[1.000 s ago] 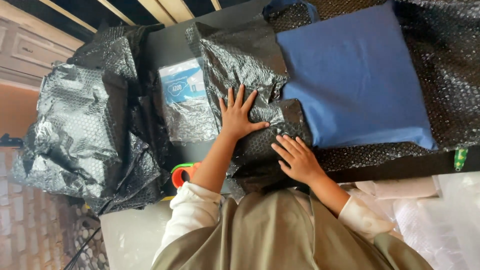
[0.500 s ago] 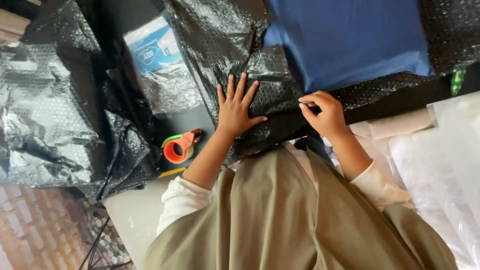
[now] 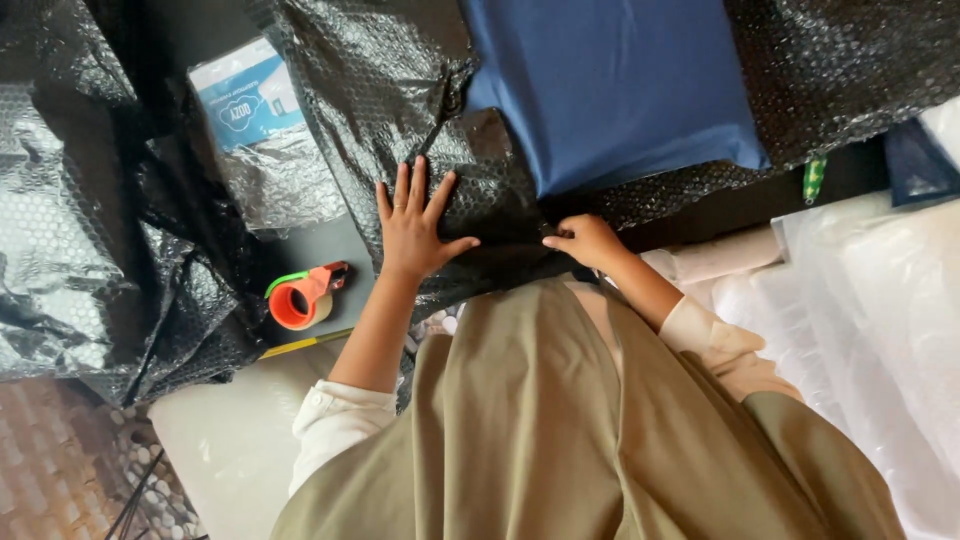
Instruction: The person wraps a blue tote bag in black bubble wrap on a table. They fold the bubble wrap around the bag, then use a tape dispenser to apply clear tape to seal the package.
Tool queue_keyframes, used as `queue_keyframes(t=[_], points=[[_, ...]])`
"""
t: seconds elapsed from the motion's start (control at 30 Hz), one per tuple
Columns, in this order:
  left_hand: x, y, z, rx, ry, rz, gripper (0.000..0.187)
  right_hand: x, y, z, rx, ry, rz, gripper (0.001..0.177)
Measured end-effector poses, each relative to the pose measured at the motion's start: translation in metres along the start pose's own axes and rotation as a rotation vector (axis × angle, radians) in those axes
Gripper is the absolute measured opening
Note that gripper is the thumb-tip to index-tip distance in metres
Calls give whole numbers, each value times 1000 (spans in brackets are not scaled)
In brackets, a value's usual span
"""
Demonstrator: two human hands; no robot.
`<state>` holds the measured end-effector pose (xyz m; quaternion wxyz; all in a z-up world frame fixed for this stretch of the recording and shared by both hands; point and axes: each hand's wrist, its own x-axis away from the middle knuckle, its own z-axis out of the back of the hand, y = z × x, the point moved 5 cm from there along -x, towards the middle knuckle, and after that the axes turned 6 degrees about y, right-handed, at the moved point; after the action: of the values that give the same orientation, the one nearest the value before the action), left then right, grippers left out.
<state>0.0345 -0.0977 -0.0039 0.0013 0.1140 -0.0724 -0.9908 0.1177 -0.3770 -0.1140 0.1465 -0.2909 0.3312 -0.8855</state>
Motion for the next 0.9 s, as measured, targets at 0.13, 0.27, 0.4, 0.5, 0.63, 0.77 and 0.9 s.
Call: queue_keyframes(t=[0.13, 0.27, 0.4, 0.5, 0.63, 0.77, 0.9], points=[[-10, 9, 2, 28, 41, 85, 108, 6, -26, 63, 39, 269, 306, 20], [-19, 27, -1, -12, 43, 202, 114, 29, -52, 189, 178, 923, 823, 41], [-22, 30, -6, -33, 69, 241, 114, -30, 61, 266, 101, 1087, 651, 62], [-20, 30, -5, -51, 66, 258, 113, -94, 141, 266, -539, 623, 204, 45], [-17, 31, -5, -27, 100, 263, 109, -96, 96, 261, -656, 221, -40, 44], [-11, 26, -5, -34, 152, 268, 105, -95, 73, 288, -695, 180, 115, 53], [6, 32, -7, -52, 183, 256, 104, -73, 49, 284, -611, 196, 78, 59]])
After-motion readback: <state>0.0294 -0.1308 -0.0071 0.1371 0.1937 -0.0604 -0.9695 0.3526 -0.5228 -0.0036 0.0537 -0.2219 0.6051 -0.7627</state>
